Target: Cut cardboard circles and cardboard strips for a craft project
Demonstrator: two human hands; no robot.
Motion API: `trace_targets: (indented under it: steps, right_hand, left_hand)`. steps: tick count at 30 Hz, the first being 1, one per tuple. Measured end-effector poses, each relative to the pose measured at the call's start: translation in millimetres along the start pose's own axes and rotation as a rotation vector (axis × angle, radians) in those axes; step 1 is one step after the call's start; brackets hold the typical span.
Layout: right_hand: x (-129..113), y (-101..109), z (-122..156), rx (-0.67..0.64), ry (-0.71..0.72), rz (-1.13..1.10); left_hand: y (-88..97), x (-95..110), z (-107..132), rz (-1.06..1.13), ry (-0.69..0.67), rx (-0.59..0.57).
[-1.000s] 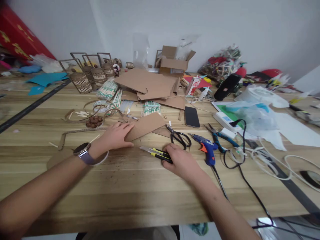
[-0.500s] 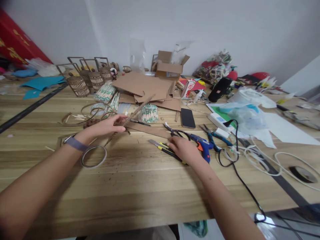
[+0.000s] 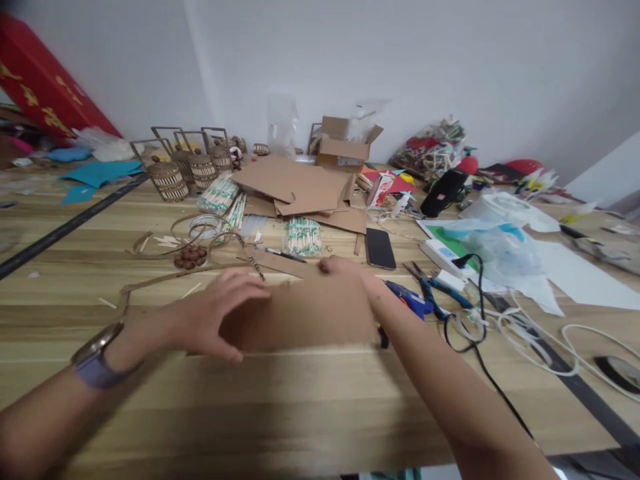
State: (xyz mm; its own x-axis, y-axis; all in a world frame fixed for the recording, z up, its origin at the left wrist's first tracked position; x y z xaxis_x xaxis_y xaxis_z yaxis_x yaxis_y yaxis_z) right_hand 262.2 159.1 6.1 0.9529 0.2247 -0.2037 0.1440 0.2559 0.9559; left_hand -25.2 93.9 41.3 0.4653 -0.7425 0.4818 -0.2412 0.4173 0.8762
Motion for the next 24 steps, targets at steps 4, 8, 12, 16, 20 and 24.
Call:
trace_targets:
  steps: [4, 8, 12, 16, 20, 24]
  right_hand:
    - [5, 9, -12, -0.211, 0.053, 0.044]
    - [6, 22, -19, -0.231, 0.102, -0.014]
    - [7, 34, -23, -0.189, 0.124, -0.134]
    - [1, 40, -28, -0.103, 0.113, -0.234]
    - [-11, 47, -32, -0.025, 0.062, -0.236]
    - [-20, 63, -26, -0.011, 0.012, -0.151]
  left_hand:
    - [-44.9, 13, 17, -0.166, 0.019, -0.190]
    - [-66.6, 13, 21, -0.147, 0.028, -0.208]
    - [-70.5, 14, 15, -0.149, 0.015, -0.218]
    - [-75.1, 17, 11, -0.187, 0.002, -0.227]
    - [-80.1, 19, 10, -0.190, 0.031, -0.207]
    - [-82.2, 19, 12, -0.180, 0.046, -0.222]
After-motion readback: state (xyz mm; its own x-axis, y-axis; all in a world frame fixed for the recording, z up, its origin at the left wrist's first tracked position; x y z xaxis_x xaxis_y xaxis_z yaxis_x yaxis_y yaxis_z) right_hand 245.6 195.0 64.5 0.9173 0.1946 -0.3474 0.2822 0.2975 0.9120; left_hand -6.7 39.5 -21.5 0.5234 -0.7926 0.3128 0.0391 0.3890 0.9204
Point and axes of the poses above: each hand's wrist, its own z-axis away from the middle knuckle, its own y-axis out of the back of the hand, x = y × z, the point moved 3 cm from there along -z, towards the middle knuckle, and after that the axes turned 5 degrees about -x, right-handed, at the moved point
